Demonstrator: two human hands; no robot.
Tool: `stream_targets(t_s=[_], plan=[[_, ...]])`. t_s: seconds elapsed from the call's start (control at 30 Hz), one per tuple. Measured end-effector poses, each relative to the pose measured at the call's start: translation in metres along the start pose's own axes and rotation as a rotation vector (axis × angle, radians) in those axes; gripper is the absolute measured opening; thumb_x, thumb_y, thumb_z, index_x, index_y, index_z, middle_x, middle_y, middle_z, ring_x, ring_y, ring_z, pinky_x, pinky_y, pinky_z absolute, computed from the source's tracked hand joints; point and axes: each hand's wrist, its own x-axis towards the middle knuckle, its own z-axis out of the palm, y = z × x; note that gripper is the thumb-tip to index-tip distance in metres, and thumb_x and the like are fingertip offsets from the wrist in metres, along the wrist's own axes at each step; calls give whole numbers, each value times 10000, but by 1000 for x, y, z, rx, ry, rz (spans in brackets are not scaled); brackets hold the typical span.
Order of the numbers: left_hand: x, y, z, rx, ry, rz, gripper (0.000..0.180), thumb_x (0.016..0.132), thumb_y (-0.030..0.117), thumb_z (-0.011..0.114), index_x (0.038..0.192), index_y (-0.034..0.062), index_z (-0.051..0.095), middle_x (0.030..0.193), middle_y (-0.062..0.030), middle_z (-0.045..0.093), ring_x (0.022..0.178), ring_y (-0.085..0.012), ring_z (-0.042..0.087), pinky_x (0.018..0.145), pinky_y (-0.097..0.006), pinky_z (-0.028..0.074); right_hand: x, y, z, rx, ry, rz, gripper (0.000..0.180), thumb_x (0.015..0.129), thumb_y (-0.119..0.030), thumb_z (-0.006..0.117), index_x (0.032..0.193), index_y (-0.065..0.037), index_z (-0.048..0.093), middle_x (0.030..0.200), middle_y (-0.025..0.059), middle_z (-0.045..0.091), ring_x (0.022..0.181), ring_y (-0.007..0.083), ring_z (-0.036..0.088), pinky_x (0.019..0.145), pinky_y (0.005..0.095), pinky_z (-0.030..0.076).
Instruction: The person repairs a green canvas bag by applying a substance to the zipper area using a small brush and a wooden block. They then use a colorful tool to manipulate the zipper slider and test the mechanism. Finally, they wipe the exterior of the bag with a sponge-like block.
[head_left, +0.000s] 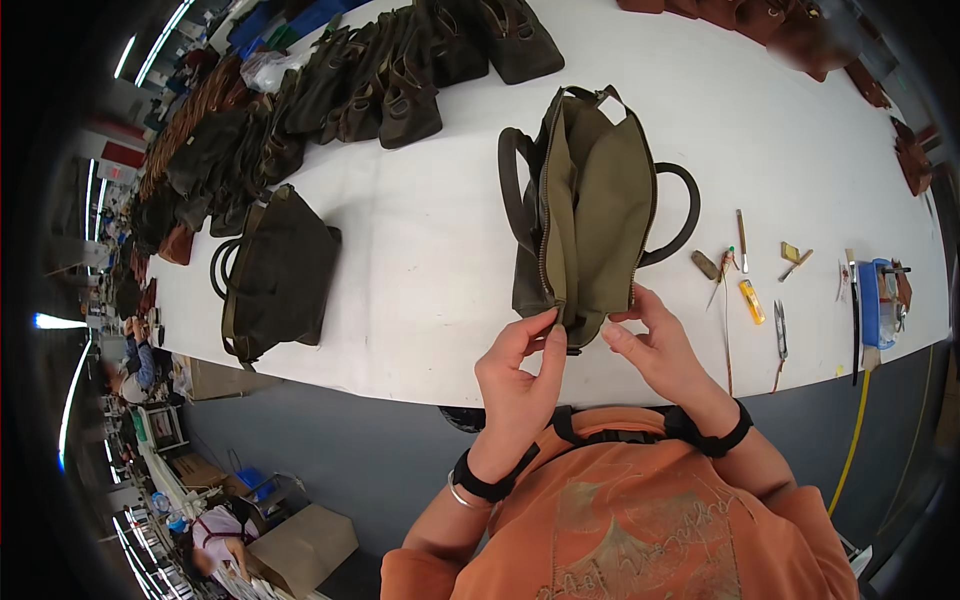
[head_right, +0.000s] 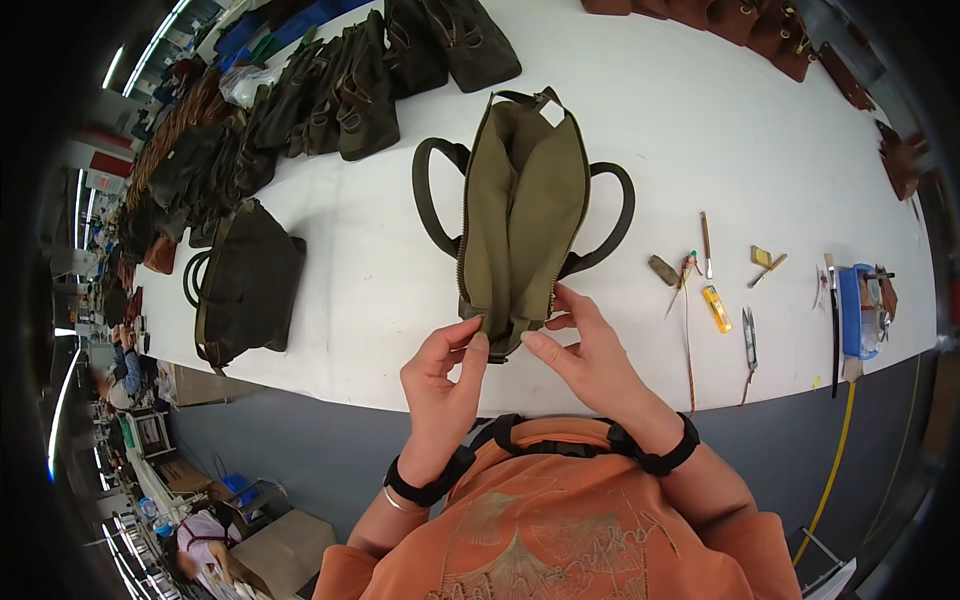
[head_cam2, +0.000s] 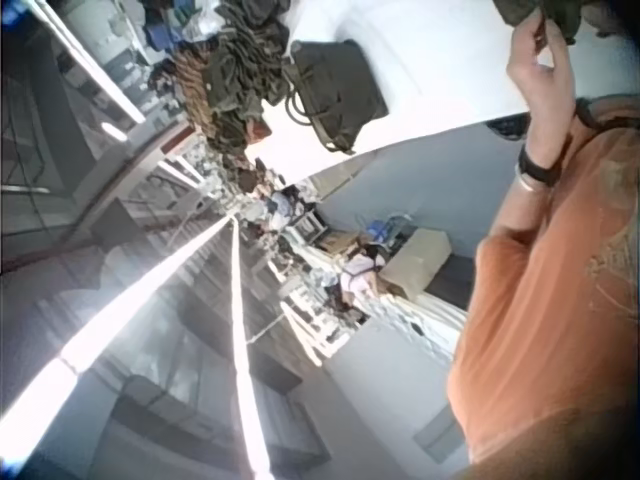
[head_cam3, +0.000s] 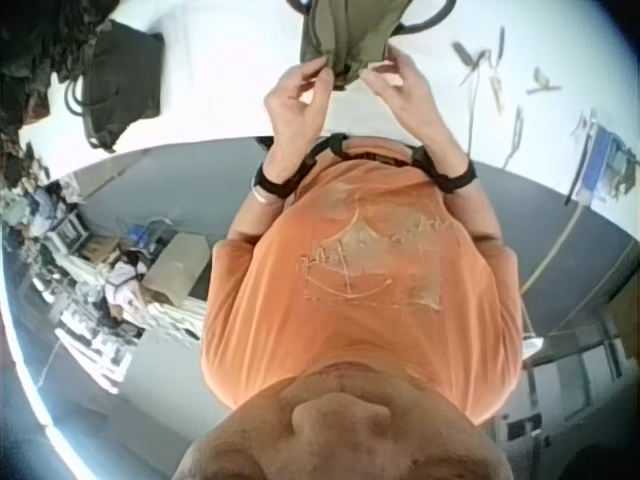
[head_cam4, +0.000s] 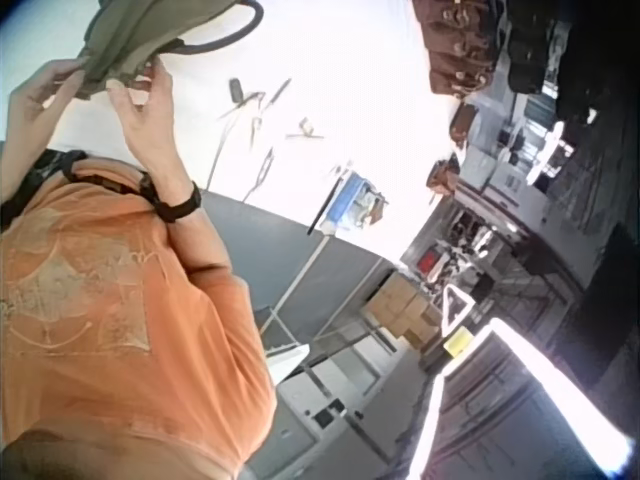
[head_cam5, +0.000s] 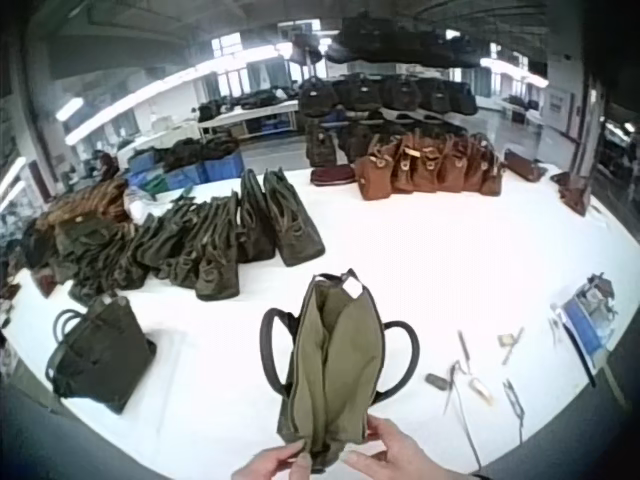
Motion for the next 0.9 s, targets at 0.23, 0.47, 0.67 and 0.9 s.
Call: stream_targets(t_s=[0.23,0.47,0.67,0.9], plan=[[-5,3,13,-61,-210,-64,222,972,18,508,1163,-25,613,1015,-63,651,952,-81,575,841,-222,463,-8,-15,9,-47,-16,-77,588,873,-255,704,1297,44,426,1179,149,556,1035,198,573,756,295,544],[5,17,22,87,-295,82,325,912,-49,538,1234,-2,556,1092,-114,628,960,-156,628,796,-248,514,-15,-15,0,-81,91,-103,446,838,-135,688,1203,49,509,1000,142,653,855,207,651,725,308,547],[30,54,24,675,-208,567,490,744,-91,655,1196,84,583,1281,-157,494,1201,-306,477,931,-389,454,-16,-16,-6,-95,63,-99,453,800,-42,642,1224,38,501,978,143,666,854,222,666,740,325,534],[61,40,10,816,-333,664,268,698,-41,708,934,78,664,1149,-42,621,1126,-294,515,955,-421,397,-14,-16,-16,-170,169,-178,497,776,24,598,1252,7,456,1052,170,644,954,266,646,776,343,516]])
